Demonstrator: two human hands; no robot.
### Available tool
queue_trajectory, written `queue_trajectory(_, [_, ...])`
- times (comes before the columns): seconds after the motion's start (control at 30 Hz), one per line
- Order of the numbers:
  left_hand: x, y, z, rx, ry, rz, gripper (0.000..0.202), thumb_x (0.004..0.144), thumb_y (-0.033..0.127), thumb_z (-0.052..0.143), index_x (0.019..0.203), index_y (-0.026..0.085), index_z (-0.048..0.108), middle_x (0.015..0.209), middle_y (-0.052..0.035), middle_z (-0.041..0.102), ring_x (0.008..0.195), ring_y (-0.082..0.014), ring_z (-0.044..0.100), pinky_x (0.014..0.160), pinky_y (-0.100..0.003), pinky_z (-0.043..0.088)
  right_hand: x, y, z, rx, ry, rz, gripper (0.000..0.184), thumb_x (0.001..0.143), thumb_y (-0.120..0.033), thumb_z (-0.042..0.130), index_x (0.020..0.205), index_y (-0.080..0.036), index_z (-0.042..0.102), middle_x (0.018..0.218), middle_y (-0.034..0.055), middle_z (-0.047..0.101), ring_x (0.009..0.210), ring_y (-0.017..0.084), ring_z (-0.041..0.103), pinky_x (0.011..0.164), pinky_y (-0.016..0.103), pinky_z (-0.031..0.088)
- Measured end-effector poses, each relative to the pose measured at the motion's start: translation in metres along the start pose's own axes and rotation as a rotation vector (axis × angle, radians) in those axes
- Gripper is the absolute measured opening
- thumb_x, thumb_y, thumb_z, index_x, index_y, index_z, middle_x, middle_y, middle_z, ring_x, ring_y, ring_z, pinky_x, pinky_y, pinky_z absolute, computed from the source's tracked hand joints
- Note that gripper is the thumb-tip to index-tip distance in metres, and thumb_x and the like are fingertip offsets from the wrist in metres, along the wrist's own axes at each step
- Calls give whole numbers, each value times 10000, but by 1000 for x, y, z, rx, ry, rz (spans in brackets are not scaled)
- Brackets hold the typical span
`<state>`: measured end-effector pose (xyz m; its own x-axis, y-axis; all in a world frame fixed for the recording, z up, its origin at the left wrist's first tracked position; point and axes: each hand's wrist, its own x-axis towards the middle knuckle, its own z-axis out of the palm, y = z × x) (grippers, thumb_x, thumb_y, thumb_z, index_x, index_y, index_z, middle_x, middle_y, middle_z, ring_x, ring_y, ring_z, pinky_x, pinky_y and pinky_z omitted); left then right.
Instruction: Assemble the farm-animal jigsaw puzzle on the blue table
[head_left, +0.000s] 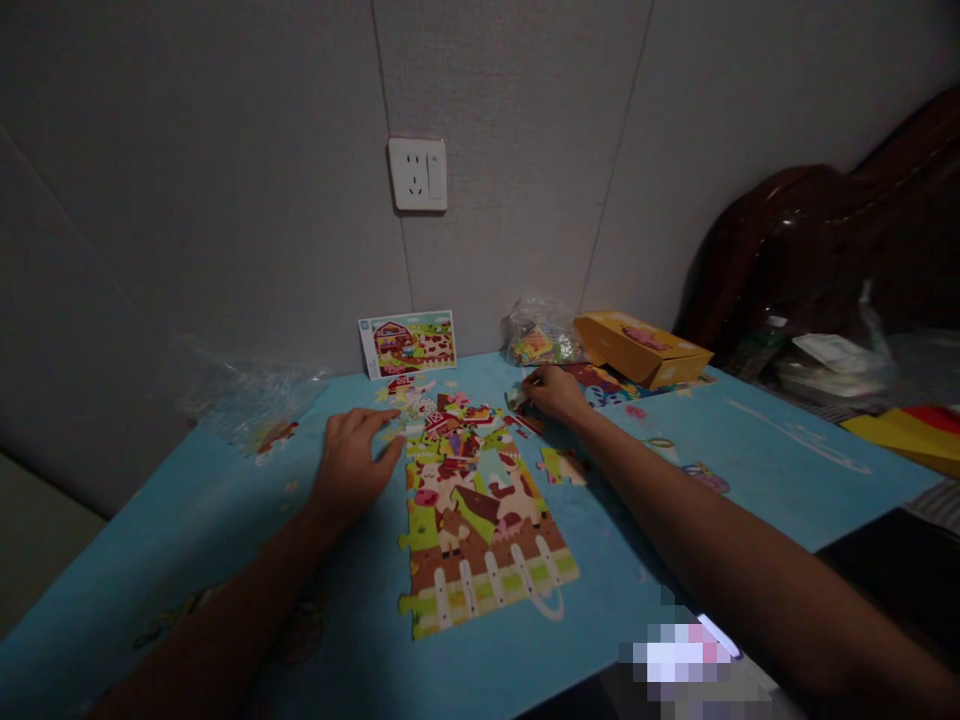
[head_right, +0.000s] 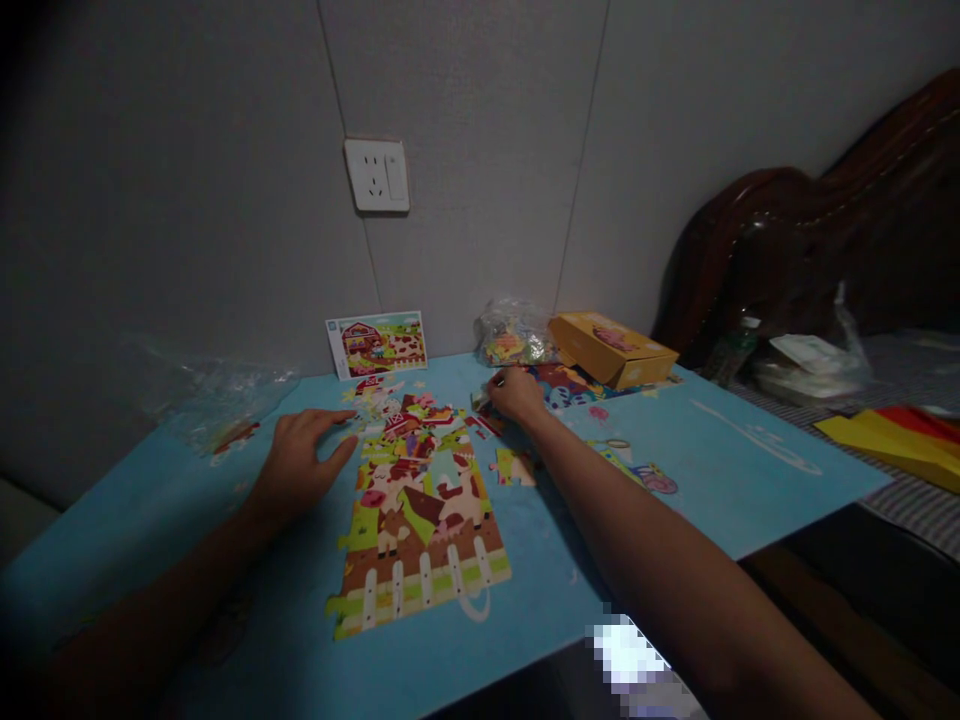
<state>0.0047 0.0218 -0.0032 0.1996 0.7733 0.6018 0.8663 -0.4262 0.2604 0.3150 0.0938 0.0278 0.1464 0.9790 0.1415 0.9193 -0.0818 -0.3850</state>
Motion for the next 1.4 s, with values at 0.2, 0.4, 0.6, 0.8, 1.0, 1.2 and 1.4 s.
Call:
queue_trajectory(0.2, [-2,7,-1,10,35,22,305,877,327,537,1098,182,688,1005,-96,654,994,-283,550,947,-467,423,-11,-5,-25,-149,-99,-43,419,800,-503,646,972,-136,750,1029,185,725,962,291,672,773,348,488])
queue_trajectory(0.4, [-1,5,-1,34,42,43,321,882,323,525,1103,158,689,1012,-105,648,996,-288,548,957,-476,415,-26,-8,-39,-305,-402,-85,645,716,-682,678,974,-94,743,980,211,719,890,300,684,693,342,480])
queue_trajectory(0.6, [-1,8,-1,27,42,77,313,887,309,530,1101,149,693,1002,-104,641,989,-282,554,947,-465,418,-41,-6,-64,-409,-576,-179,543,475,-544,885,848,-173,753,896,117,730,794,266,675,665,339,473])
queue_trajectory(0.8, [-3,13,-1,21,43,94,303,884,288,535,1094,143,699,995,-109,636,987,-290,546,942,-474,418,-58,-17,-69,-376,-683,-236,248,489,-297,888,583,-211,675,571,-13,642,581,176,604,556,280,408])
queue_trajectory(1.0, [-3,16,-2,4,60,114,282,880,269,545,1072,140,706,983,-113,641,975,-293,548,929,-480,429,-51,-12,-67,-231,-791,-213,180,547,-205,838,584,-187,662,588,-10,650,558,151,565,526,258,359])
queue_trajectory(1.2, [-2,26,-8,-79,107,237,254,910,246,562,1111,143,678,1001,-110,668,976,-269,549,911,-464,453,-46,-17,-63,172,-601,-567,168,769,-308,691,798,-160,619,681,-10,610,597,114,511,544,237,359])
queue_trajectory(1.4, [-6,41,-11,-224,-28,389,548,871,261,655,1393,197,502,1160,-109,665,1080,-278,523,936,-468,474,-64,-46,-13,653,-668,-548,370,694,-480,776,771,-153,621,598,-50,537,511,82,450,495,228,324])
